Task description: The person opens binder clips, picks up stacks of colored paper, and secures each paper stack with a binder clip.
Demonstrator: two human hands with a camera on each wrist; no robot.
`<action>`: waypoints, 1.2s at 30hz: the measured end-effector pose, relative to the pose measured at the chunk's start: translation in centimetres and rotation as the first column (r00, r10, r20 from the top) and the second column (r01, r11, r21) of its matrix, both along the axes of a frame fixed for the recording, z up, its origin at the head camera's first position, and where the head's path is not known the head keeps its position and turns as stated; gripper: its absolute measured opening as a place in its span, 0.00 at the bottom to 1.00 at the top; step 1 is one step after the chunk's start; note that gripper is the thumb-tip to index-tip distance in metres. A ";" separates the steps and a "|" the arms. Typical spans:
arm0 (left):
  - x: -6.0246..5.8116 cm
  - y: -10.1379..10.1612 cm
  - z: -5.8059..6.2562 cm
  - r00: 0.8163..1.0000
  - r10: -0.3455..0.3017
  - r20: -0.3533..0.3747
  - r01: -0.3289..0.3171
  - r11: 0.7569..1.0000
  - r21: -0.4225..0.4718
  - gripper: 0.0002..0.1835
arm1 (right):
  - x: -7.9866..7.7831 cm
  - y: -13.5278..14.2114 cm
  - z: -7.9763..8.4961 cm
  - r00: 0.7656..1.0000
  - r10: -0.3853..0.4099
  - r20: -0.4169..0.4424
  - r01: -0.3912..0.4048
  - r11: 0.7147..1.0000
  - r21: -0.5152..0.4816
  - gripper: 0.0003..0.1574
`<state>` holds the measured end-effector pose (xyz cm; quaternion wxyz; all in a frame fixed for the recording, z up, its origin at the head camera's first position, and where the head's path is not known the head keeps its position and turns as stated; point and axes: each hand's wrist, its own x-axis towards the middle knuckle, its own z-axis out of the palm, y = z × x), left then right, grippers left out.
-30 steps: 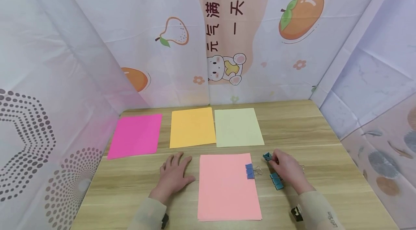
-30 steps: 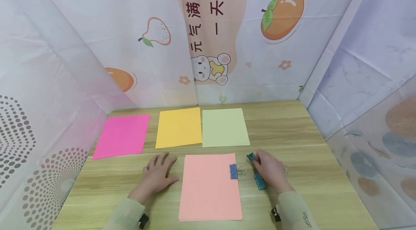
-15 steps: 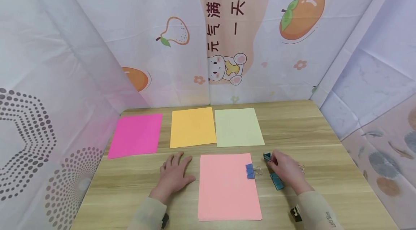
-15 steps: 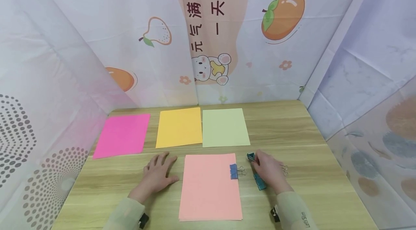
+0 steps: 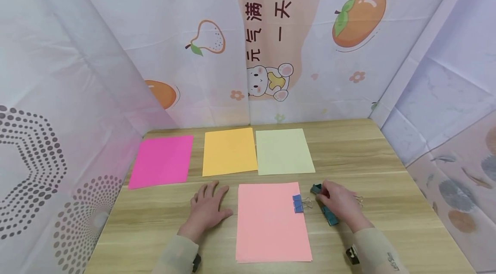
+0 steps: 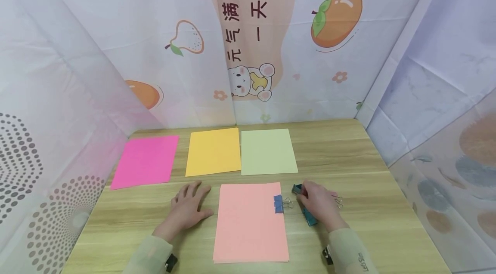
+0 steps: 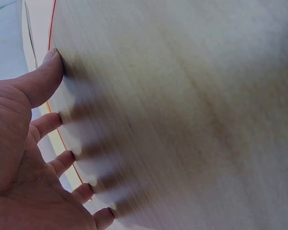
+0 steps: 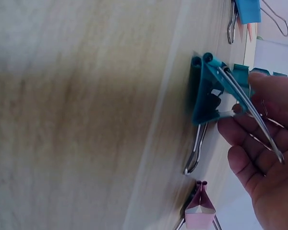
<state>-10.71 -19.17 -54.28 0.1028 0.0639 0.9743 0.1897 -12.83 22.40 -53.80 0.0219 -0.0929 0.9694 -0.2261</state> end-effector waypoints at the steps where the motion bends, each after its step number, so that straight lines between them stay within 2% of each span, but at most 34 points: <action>1: 0.0 0.0 0.0 1.000 0.001 0.000 -0.001 1.000 0.002 0.39 | 0.0 0.0 0.0 1.000 -0.004 0.006 0.004 1.000 -0.006 0.15; 8: 0.0 -0.1 -0.1 1.000 0.003 0.000 -0.003 1.000 0.000 0.39 | 0.4 0.4 0.6 0.998 -0.051 0.043 0.055 0.995 -0.078 0.15; 11: 0.1 -0.1 -0.2 1.000 0.005 0.001 -0.005 1.000 0.004 0.39 | 0.4 0.7 0.6 0.998 -0.055 0.002 0.055 0.995 -0.085 0.19; 17: 0.1 -0.1 -0.2 1.000 0.005 -0.005 -0.005 1.000 0.009 0.39 | 0.6 1.3 0.2 0.992 -0.010 -0.126 -0.002 0.995 -0.097 0.31; 19: 0.1 -0.1 -0.2 1.000 0.005 -0.005 -0.005 1.000 0.011 0.39 | 0.6 1.4 0.1 0.991 0.007 -0.135 -0.020 0.995 -0.096 0.33; 28: 0.0 -0.1 -0.2 1.000 0.004 -0.002 -0.004 1.000 0.011 0.39 | 0.4 1.6 0.1 1.000 0.019 -0.005 -0.019 0.998 -0.056 0.40; 36: -0.1 0.0 -0.4 1.000 0.001 -0.002 -0.001 1.000 0.012 0.39 | 0.4 1.6 0.0 1.000 0.021 0.013 -0.020 0.999 -0.039 0.37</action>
